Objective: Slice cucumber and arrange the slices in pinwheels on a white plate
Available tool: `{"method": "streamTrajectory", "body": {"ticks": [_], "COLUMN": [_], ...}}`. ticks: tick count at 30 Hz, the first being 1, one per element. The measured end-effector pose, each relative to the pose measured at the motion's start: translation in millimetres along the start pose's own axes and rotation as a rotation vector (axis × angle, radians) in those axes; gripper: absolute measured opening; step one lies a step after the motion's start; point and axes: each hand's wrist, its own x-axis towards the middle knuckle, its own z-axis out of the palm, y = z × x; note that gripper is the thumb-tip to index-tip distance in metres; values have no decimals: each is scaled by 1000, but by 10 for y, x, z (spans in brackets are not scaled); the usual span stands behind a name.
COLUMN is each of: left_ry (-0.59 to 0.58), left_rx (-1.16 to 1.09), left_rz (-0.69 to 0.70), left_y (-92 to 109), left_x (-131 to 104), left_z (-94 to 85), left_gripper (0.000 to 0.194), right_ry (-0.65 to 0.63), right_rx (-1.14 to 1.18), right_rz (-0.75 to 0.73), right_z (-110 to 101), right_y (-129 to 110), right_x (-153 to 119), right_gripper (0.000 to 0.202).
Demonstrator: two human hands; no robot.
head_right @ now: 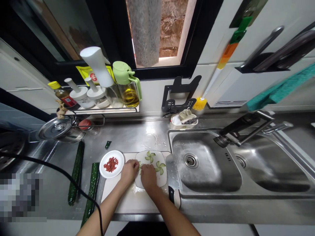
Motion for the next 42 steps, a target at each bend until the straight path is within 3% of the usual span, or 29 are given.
{"method": "streamTrajectory", "body": {"ticks": [6,10,13,19,23,29,42], "left_ry": [-5,60,114,231,284,246,226], "left_rx": [-88,-183,-200,-138,90,336,368], "left_rz": [1,29,1,-181,-151,-140,-169], "left_y": [-16,-98,-227,-608,-785,-838,-828], "left_x": [-34,-175,-358,-633,-601,-429,-333], "left_z": [-46,-113,-189,-398,-485,-475,-469], "left_gripper": [17,21,23,25,27,27,25], "right_ry": [5,6,5,-4,-9,-33,-62], "right_rx": [-13,-3,13,62,87,83,93], "right_rz": [-29,-46,-53,-98,-122,-149,-132], "right_z": [-39,-67,-94,-122,-99,-118,-150], "right_y": [2,28,51,78,72,8,10], "right_x": [-54,-123,-192,-356,-441,-515,-576], "right_gripper": [19,19,19,19,18,18,15]}}
